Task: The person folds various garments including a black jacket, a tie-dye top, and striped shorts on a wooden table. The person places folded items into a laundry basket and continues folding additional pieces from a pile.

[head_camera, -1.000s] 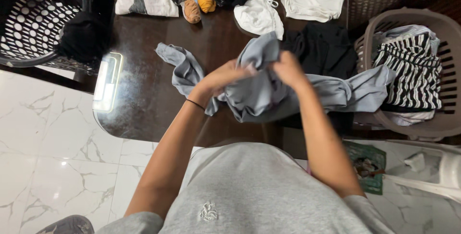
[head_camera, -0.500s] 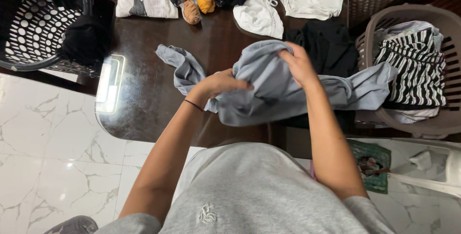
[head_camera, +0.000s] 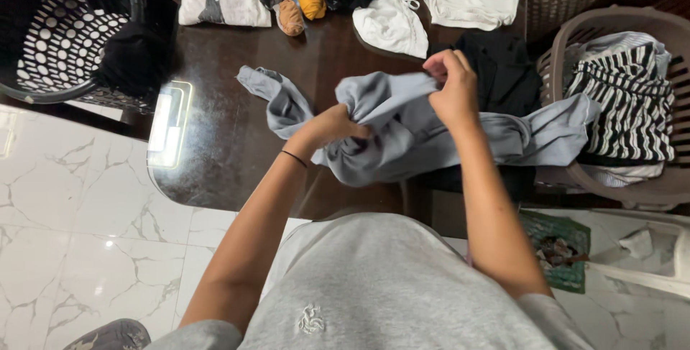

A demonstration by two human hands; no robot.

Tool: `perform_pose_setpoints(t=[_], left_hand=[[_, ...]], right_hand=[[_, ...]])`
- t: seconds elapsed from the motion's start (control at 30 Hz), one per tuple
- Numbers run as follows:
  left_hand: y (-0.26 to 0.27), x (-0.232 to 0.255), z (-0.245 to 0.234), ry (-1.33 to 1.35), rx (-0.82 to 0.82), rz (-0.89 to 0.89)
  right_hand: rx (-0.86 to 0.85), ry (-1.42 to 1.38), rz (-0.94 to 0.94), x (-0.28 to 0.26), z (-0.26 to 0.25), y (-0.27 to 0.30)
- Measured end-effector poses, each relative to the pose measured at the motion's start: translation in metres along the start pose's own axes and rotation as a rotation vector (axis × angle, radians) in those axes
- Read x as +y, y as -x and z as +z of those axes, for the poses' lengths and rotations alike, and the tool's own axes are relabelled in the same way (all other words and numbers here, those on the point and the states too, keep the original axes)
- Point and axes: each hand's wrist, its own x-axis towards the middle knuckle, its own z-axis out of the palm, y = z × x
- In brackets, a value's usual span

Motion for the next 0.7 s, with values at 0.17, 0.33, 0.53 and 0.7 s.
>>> perform_pose_setpoints(t=[0.17,0.33,0.53,0.7], left_hand=[[-0.007,-0.005,0.009,1.411,-0.162,-0.005],[-0.005,0.014,0.015,1.573,-0.204,0.056],[0.021,0.03,0.037,1.326,-0.442,0.144],[0.004,0.016,0.069,1.199,-0.509,0.041]], right_hand=[[-0.245,-0.084,0.137,0.001,0.028,0.021],[-0.61,0.052,0.206,0.072,0.096,0.06],[-0.742,-0.006,0.137,0.12,0.135,0.088],[-0.658,-0.107,0.111,0.11,0.145,0.109]])
